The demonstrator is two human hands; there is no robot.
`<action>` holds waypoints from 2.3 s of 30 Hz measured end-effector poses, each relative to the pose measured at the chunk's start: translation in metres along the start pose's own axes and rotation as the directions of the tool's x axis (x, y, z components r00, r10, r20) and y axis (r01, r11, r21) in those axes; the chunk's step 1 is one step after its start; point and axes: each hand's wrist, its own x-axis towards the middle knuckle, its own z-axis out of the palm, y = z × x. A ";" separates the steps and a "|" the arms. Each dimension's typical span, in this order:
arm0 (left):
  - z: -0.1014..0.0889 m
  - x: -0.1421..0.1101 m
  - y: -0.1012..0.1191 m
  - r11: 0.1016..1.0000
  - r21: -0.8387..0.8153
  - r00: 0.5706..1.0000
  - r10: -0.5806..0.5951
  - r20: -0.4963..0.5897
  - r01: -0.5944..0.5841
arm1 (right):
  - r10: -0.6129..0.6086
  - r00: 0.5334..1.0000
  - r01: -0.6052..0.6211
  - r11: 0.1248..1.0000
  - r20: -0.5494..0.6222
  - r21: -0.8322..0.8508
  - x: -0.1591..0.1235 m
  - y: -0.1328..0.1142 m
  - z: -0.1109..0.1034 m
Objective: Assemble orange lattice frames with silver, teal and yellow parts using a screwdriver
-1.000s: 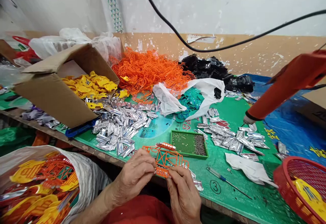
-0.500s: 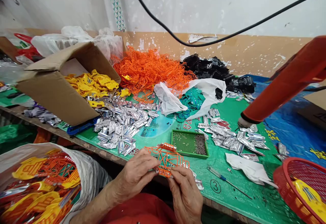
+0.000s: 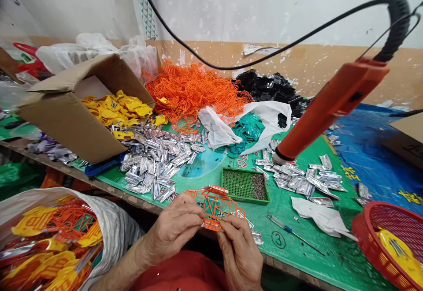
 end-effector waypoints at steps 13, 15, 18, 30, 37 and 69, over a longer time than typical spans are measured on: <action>0.000 -0.004 0.005 0.988 0.047 0.989 -0.148 -0.022 0.149 | 0.044 0.999 -0.045 0.994 0.015 0.094 0.001 -0.001 0.004; -0.001 -0.004 0.006 0.985 0.073 0.987 -0.159 0.000 0.159 | 0.051 0.999 -0.052 0.993 0.016 0.109 0.001 0.000 0.004; -0.001 -0.004 0.008 0.987 0.104 0.991 -0.129 0.038 0.125 | 0.059 0.998 -0.059 0.989 0.006 0.134 -0.001 0.001 0.005; -0.002 -0.001 0.016 0.983 0.173 0.983 -0.093 0.160 0.065 | 0.027 0.997 -0.041 0.979 0.074 0.200 -0.007 0.000 0.007; -0.003 -0.002 0.019 0.987 0.144 0.982 -0.100 0.160 0.077 | 0.122 0.991 -0.133 0.961 0.061 0.243 -0.007 -0.008 0.009; -0.010 0.020 0.019 0.958 0.057 0.853 -0.276 0.443 0.281 | -0.080 0.938 -0.021 0.958 0.338 0.286 0.047 -0.003 -0.017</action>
